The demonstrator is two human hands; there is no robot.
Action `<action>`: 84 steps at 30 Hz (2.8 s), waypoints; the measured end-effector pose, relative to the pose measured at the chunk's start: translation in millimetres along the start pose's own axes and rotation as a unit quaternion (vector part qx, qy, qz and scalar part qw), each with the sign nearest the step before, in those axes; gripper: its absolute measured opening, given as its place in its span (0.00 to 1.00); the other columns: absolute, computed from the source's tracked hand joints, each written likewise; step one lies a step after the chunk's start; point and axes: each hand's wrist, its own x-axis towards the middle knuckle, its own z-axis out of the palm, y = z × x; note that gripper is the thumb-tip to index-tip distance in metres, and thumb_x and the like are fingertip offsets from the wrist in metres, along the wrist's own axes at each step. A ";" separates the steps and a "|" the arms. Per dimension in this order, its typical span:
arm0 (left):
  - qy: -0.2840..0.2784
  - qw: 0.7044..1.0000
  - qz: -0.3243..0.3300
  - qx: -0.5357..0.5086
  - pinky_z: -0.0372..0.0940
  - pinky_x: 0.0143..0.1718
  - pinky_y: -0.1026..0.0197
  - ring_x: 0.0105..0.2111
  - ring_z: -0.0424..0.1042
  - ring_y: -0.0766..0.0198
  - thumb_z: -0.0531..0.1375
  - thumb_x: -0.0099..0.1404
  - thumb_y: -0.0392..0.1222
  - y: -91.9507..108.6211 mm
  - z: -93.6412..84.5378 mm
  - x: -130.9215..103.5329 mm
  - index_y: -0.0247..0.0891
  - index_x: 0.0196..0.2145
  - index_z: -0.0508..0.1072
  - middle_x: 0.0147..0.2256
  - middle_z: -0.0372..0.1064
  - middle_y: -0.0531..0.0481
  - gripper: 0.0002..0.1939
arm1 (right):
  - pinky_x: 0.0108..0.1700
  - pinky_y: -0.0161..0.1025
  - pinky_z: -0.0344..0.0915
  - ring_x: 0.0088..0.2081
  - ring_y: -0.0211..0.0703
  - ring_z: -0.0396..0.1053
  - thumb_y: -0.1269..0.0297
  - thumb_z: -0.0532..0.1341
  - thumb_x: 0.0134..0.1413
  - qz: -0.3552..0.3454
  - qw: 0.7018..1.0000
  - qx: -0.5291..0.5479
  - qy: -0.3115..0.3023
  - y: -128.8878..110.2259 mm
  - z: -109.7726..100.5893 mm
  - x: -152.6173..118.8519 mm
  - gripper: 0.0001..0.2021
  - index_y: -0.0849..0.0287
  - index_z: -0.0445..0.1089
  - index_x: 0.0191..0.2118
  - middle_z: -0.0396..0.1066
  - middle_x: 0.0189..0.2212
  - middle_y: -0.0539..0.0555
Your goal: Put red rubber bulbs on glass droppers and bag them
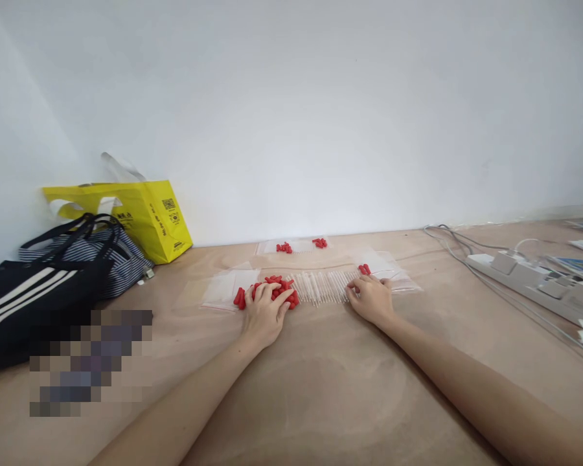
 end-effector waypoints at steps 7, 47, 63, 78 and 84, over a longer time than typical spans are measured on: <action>-0.005 1.000 0.006 -0.020 0.48 0.46 0.45 0.46 0.56 0.52 0.53 0.60 0.35 -1.5 4.9 1.5 0.45 0.36 0.70 0.43 0.63 0.47 0.09 | 0.40 0.43 0.47 0.38 0.46 0.64 0.58 0.52 0.48 0.083 0.996 0.005 -0.027 2.1 0.8 3.3 0.11 0.56 0.70 0.30 0.70 0.31 0.53; -0.082 0.976 -0.006 -0.201 0.59 0.39 0.55 0.36 0.66 0.60 0.52 0.60 0.37 16.6 -19.3 -18.1 0.39 0.31 0.69 0.33 0.68 0.49 0.06 | 0.42 0.43 0.46 0.38 0.43 0.59 0.66 0.53 0.52 -0.227 0.968 0.081 -0.071 -24.9 -17.8 -14.2 0.05 0.58 0.64 0.30 0.68 0.31 0.52; -0.033 0.986 -0.016 -0.161 0.41 0.50 0.46 0.40 0.66 0.61 0.50 0.63 0.38 14.6 -14.9 -18.2 0.42 0.38 0.67 0.37 0.71 0.52 0.08 | 0.46 0.46 0.41 0.35 0.40 0.61 0.72 0.52 0.53 -0.284 0.947 0.148 -0.026 -38.5 -14.2 -27.6 0.06 0.58 0.65 0.33 0.70 0.29 0.51; -0.034 0.986 -0.050 -0.155 0.42 0.49 0.47 0.36 0.68 0.62 0.52 0.62 0.41 16.4 -16.5 -18.1 0.44 0.33 0.71 0.33 0.72 0.55 0.08 | 0.48 0.46 0.41 0.31 0.35 0.64 0.77 0.48 0.51 -0.353 0.924 0.147 -0.016 -41.0 -12.4 -34.7 0.15 0.58 0.64 0.42 0.68 0.28 0.50; -0.073 0.981 -0.021 -0.178 0.38 0.51 0.46 0.36 0.67 0.64 0.51 0.62 0.40 16.1 -18.6 -20.2 0.44 0.33 0.70 0.32 0.71 0.55 0.07 | 0.47 0.45 0.43 0.27 0.34 0.62 0.78 0.47 0.50 -0.404 0.904 0.137 0.007 -31.9 -11.8 -33.9 0.16 0.60 0.65 0.42 0.66 0.25 0.50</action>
